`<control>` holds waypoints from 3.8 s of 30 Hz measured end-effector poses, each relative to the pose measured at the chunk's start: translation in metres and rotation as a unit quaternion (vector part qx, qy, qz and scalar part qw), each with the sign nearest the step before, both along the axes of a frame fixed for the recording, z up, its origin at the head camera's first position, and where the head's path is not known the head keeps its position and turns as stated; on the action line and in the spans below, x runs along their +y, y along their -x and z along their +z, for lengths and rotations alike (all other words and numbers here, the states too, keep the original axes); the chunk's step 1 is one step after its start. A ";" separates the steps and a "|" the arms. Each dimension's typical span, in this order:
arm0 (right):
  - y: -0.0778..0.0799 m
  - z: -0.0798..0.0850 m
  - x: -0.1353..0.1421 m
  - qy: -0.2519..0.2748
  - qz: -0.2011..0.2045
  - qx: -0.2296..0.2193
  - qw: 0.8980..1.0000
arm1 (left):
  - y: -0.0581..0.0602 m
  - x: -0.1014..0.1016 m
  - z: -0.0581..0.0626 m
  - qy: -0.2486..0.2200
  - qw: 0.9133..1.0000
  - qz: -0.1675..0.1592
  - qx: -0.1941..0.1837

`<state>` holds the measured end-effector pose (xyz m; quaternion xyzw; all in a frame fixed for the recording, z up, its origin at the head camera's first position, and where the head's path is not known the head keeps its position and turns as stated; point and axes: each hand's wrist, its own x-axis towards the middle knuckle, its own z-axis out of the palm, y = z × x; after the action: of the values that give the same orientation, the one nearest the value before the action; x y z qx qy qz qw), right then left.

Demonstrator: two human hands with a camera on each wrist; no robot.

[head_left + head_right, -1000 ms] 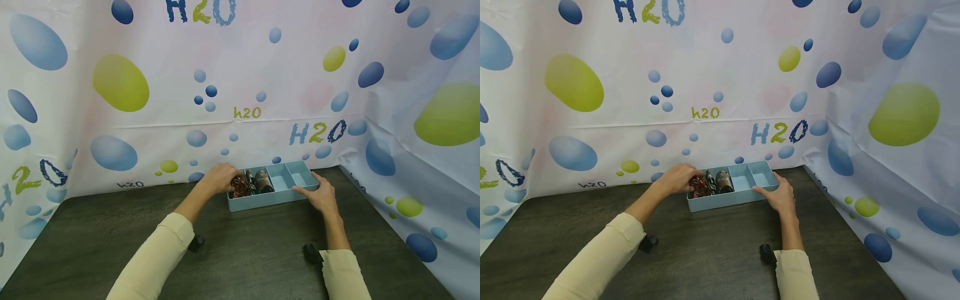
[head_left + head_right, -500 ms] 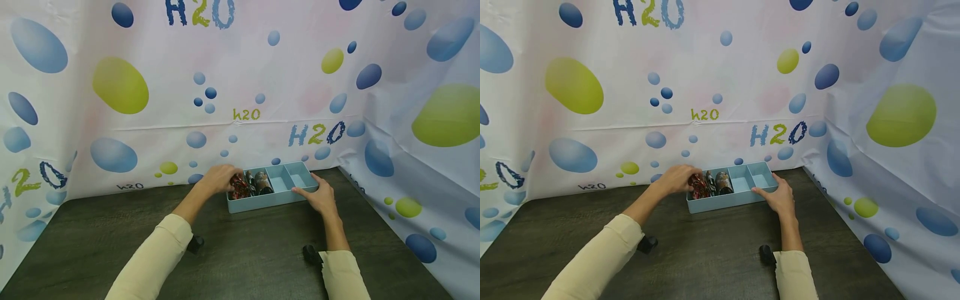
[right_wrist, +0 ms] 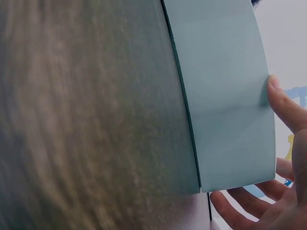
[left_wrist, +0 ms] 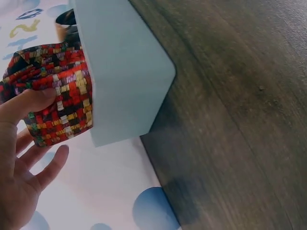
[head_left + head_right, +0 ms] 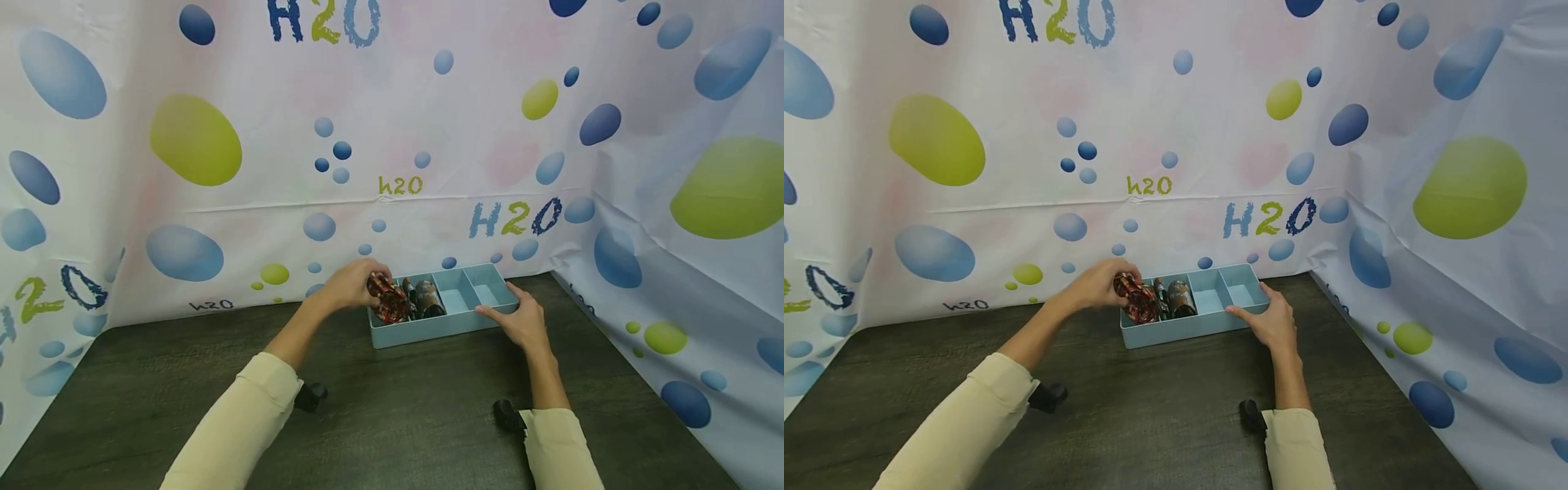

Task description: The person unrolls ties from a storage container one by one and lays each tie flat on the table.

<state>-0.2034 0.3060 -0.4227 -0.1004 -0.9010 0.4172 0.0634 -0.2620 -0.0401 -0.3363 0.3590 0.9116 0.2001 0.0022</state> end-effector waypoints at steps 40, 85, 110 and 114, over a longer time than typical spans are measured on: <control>-0.004 0.011 -0.007 -0.014 0.027 -0.053 0.998 | -0.071 -0.087 0.021 0.004 0.995 -0.024 -0.095; -0.042 0.058 -0.097 -0.081 0.187 0.233 0.951 | -0.105 -0.053 -0.024 0.140 0.953 -0.031 -0.267; -0.054 0.023 -0.158 -0.007 0.459 -0.087 0.884 | -0.124 -0.067 -0.041 0.051 0.986 -0.018 -0.159; -0.054 0.020 -0.166 0.008 0.455 -0.107 0.884 | -0.130 -0.070 -0.040 0.058 0.989 -0.013 -0.137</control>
<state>-0.1494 0.1402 -0.4026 0.2762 -0.8458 0.3940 -0.2305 -0.1316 -0.1099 -0.3763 0.3389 0.9081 0.1943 0.1508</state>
